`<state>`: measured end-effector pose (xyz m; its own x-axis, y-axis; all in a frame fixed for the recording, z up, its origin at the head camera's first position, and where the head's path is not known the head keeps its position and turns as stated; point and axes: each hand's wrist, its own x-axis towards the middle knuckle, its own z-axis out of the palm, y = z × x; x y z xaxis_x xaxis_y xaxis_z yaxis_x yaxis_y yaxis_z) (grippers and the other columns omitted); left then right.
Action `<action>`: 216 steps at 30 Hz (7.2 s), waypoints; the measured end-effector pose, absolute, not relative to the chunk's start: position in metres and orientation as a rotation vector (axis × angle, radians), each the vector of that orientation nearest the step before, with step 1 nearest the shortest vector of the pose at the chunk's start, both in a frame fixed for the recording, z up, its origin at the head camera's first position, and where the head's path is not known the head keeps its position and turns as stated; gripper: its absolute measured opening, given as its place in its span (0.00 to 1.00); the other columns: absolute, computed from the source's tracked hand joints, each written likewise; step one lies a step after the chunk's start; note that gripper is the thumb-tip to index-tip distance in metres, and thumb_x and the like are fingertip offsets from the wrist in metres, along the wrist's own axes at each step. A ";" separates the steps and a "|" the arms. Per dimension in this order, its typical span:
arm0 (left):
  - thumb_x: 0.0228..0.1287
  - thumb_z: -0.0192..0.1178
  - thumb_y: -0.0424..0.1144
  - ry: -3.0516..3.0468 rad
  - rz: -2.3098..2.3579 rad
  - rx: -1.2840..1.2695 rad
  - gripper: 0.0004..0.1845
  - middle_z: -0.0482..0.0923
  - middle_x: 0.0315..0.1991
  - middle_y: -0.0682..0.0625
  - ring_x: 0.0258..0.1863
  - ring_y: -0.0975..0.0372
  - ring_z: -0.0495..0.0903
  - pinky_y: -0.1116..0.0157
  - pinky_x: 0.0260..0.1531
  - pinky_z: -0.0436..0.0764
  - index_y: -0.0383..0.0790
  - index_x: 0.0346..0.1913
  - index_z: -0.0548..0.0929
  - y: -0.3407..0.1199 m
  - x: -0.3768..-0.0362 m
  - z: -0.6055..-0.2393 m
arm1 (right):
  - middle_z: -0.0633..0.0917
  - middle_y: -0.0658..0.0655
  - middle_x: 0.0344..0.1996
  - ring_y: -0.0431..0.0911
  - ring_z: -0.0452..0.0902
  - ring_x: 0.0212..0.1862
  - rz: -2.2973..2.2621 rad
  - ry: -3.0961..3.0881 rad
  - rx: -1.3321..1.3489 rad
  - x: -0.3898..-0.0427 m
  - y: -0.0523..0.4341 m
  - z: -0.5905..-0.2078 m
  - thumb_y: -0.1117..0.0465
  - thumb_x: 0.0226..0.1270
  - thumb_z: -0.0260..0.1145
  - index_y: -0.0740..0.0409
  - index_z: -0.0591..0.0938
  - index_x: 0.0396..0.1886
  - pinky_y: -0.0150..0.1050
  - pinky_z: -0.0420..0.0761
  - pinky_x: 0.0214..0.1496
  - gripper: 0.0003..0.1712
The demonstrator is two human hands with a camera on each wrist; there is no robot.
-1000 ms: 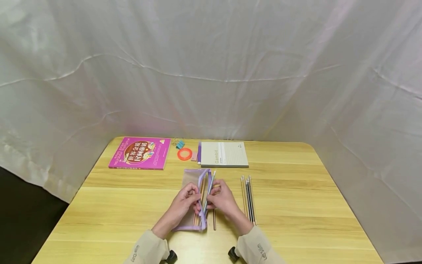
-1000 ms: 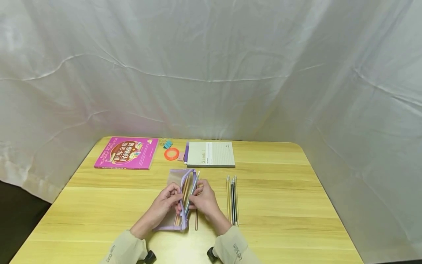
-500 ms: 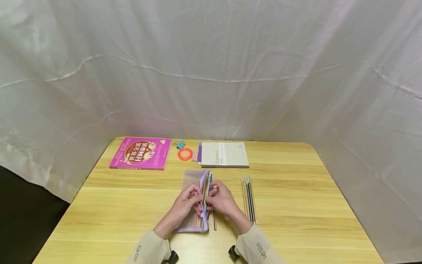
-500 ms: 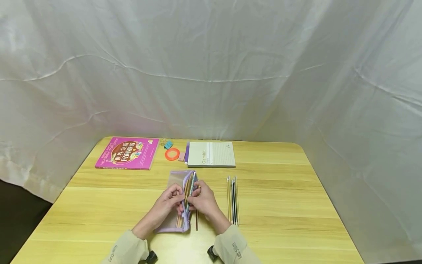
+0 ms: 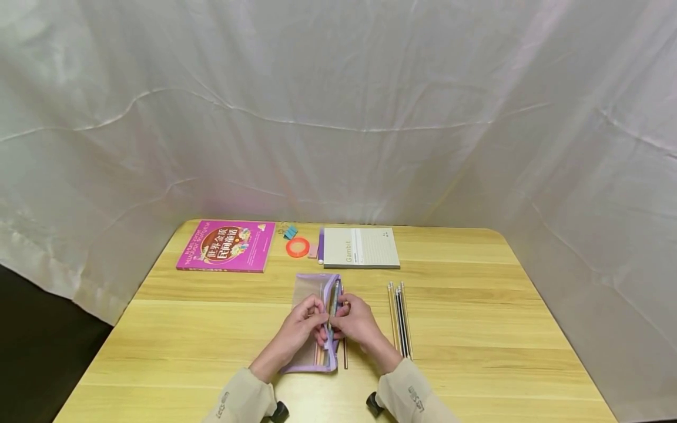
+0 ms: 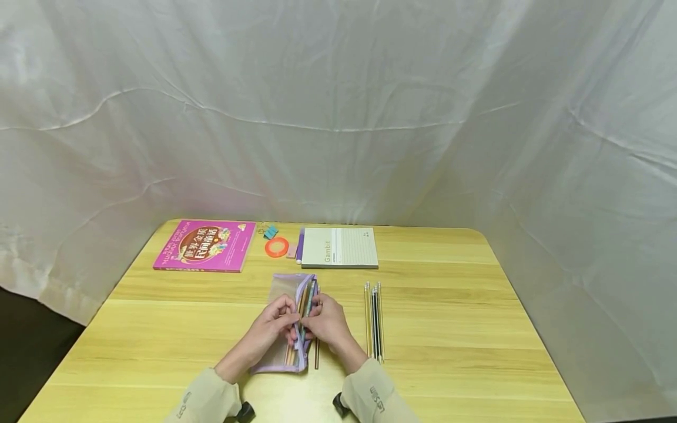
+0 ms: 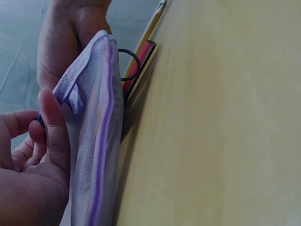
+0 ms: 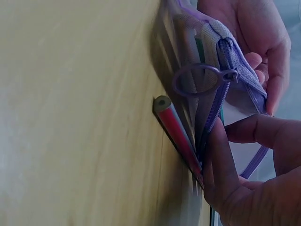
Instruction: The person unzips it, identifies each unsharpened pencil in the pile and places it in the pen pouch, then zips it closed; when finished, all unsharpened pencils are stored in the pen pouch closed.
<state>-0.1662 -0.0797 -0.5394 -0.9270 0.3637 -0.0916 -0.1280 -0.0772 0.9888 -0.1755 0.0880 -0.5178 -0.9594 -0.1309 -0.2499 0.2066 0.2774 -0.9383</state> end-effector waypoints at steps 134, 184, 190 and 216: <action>0.77 0.53 0.33 1.841 2.282 0.331 0.13 0.74 0.22 0.54 0.19 0.68 0.76 0.73 0.18 0.80 0.24 0.45 0.65 -0.100 -0.169 -0.527 | 0.83 0.62 0.35 0.48 0.83 0.24 -1.644 2.327 0.059 -0.189 0.128 -0.514 0.79 0.54 0.70 0.65 0.74 0.68 0.44 0.91 0.29 0.38; 0.77 0.53 0.33 1.839 2.225 0.325 0.13 0.74 0.24 0.53 0.19 0.67 0.76 0.73 0.19 0.80 0.23 0.46 0.66 -0.092 -0.166 -0.530 | 0.80 0.63 0.41 0.46 0.83 0.28 -2.107 2.254 0.220 -0.199 0.103 -0.502 0.79 0.57 0.68 0.52 0.60 0.80 0.44 0.92 0.36 0.53; 0.77 0.52 0.33 1.843 2.232 0.329 0.12 0.74 0.24 0.54 0.19 0.68 0.76 0.73 0.18 0.79 0.23 0.46 0.66 -0.090 -0.166 -0.530 | 0.81 0.63 0.39 0.44 0.82 0.27 -2.068 2.292 0.207 -0.195 0.100 -0.504 0.81 0.55 0.68 0.54 0.59 0.81 0.47 0.92 0.35 0.54; 0.77 0.52 0.32 1.806 2.278 0.318 0.12 0.75 0.25 0.53 0.19 0.68 0.77 0.73 0.19 0.80 0.23 0.47 0.65 -0.082 -0.166 -0.536 | 0.81 0.66 0.39 0.44 0.80 0.27 -1.964 2.291 0.116 -0.173 0.083 -0.513 0.81 0.53 0.69 0.64 0.64 0.76 0.43 0.91 0.31 0.49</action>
